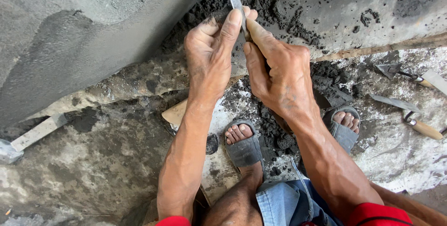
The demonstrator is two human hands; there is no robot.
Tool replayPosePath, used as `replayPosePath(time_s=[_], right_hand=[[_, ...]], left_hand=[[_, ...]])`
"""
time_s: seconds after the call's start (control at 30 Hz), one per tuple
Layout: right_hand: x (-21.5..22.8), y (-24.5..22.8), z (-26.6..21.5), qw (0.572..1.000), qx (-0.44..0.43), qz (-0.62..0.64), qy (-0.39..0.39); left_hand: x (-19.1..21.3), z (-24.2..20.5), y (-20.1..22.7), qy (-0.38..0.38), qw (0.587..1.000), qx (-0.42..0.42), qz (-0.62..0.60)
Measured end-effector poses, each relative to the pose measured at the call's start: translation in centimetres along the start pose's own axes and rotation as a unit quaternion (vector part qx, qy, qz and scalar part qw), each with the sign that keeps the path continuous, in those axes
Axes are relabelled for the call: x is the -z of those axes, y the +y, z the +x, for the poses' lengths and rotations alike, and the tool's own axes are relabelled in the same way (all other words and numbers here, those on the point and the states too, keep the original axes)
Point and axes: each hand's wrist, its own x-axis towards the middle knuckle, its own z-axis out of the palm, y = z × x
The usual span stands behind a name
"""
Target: The person uses a small metal tool to carve and shape wet concrete on a large decorative structure, then uses a larger trowel to apply and smooth additional wet concrete onto the surface.
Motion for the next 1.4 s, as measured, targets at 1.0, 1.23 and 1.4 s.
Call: replayPosePath(time_s=[1.0,1.23,1.4], right_hand=[[-0.9,4.2,-0.8,0.986,-0.108,0.127,0.015],[-0.7,5.0,-0.8,0.991,-0.091,0.098,0.015],[-0.4,5.3,-0.9,0.992,-0.095,0.079,0.01]], left_hand=[[-1.2,1.6,-2.3,0.021,0.988,0.002,0.153],[-1.2,1.9,-3.3,0.017,0.986,-0.009,0.165],[-1.4,1.9,-3.3,0.018,0.981,-0.008,0.194]])
